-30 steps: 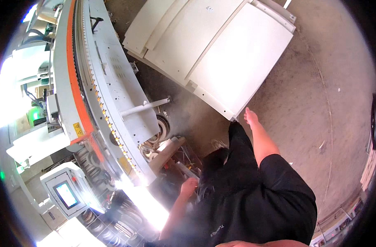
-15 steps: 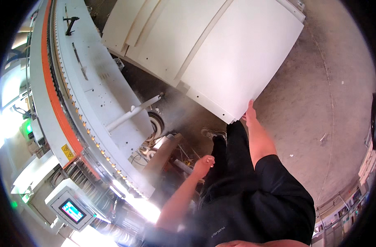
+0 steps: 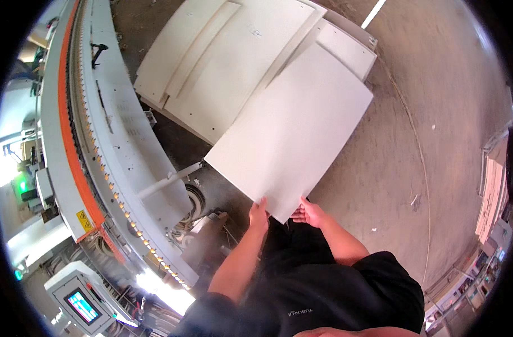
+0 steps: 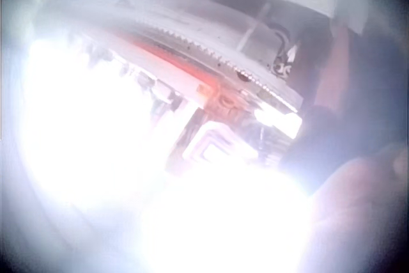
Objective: The person picks up large white rectangular panels from a stack on the floor and places them onto a conveyor belt of a machine. The person repeats this action multiple times, handling the panels one at a time.
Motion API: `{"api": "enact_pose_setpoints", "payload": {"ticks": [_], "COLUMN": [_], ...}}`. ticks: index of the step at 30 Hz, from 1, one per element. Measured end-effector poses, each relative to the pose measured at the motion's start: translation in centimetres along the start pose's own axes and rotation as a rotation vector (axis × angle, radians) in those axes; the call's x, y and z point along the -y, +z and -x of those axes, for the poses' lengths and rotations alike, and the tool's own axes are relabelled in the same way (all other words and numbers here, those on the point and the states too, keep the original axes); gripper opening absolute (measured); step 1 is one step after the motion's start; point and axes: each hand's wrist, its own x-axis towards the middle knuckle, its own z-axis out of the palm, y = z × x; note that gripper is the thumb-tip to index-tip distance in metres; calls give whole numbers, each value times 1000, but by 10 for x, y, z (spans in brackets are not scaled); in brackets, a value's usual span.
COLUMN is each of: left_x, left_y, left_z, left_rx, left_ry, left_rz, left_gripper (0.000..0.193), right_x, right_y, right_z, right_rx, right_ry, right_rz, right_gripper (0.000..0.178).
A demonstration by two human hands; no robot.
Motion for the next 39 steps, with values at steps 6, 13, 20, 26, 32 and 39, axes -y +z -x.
{"api": "enact_pose_setpoints", "payload": {"ticks": [6, 13, 20, 26, 32, 39], "left_x": [-9, -15, 13, 71, 155, 193], "left_y": [-103, -178, -250, -319, -383, -412], "left_z": [83, 173, 219, 273, 276, 334], "left_rx": [-165, -606, -811, -871, -951, -922], "left_ry": [53, 317, 371, 480, 607, 449], "left_rz": [-45, 9, 21, 470, 830, 1146], "left_gripper": [29, 36, 48, 39, 37, 37], "right_x": [50, 50, 2, -18, -53, -129], "right_y": [-16, -15, 35, 144, 261, 371], "right_z": [22, 0, -2, 60, 74, 39], "right_rx": [-248, -443, -488, -375, -112, 44], "right_ry": [-326, -112, -88, -159, -206, -252], "right_rz": [-90, -40, 95, 348, 666, 1045], "right_gripper": [60, 55, 57, 62, 50, 30]}}
